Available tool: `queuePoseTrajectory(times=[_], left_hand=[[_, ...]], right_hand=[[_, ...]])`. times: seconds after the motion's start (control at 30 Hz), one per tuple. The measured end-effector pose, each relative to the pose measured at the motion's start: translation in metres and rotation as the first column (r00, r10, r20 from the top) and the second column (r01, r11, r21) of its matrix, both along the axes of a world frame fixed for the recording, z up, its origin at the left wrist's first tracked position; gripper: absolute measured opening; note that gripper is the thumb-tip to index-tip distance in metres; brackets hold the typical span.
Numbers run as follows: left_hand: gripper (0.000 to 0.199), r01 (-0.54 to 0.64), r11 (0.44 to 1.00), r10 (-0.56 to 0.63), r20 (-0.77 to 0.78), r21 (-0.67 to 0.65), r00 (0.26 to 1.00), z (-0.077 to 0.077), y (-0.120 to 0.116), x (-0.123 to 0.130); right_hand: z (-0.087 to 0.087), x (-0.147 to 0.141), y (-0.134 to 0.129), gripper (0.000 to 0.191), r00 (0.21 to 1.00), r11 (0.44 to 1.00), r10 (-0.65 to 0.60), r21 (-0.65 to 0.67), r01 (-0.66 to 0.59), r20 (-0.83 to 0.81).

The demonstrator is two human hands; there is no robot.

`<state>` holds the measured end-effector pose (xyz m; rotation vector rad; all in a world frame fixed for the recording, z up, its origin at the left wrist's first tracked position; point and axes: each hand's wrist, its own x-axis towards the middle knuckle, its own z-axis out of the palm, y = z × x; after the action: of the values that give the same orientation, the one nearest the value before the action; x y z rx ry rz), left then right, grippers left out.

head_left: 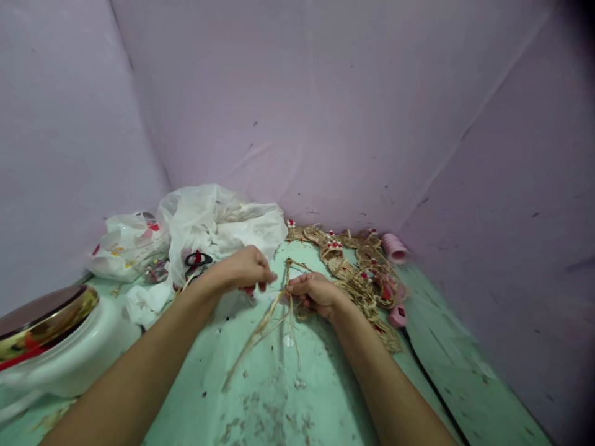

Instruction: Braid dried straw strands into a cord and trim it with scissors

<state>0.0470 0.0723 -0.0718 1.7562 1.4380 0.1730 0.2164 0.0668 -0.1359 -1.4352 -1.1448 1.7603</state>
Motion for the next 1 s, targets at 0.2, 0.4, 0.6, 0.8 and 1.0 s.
queuePoseTrajectory(times=[0.2,0.4,0.6,0.8,1.0], left_hand=[[0.011,-0.149,0.912,0.283,0.321,-0.383,0.904,-0.038,0.006,0.027],[0.01,-0.213,0.906,0.308,0.227,-0.366,0.924,-0.05,0.006,0.03],[0.015,-0.298,0.94,0.324,0.162,-0.167,0.932,-0.041,0.0,0.036],[0.014,-0.324,0.924,0.362,0.192,-0.204,0.912,-0.042,-0.001,0.038],[0.01,-0.294,0.913,0.375,0.299,-0.283,0.877,-0.048,0.004,0.032]], right_hand=[[-0.001,0.002,0.001,0.003,0.999,1.0,0.023,0.016,-0.022,-0.04],[-0.001,0.001,0.001,0.001,0.979,0.986,0.095,0.12,-0.117,0.178],[0.004,0.0,0.0,0.007,0.743,0.931,-0.041,0.295,-0.214,0.668],[0.028,-0.006,-0.013,0.01,0.592,0.905,-0.019,0.266,-0.333,0.805],[0.035,-0.023,-0.026,0.011,0.531,0.8,-0.145,0.415,-0.433,0.835]])
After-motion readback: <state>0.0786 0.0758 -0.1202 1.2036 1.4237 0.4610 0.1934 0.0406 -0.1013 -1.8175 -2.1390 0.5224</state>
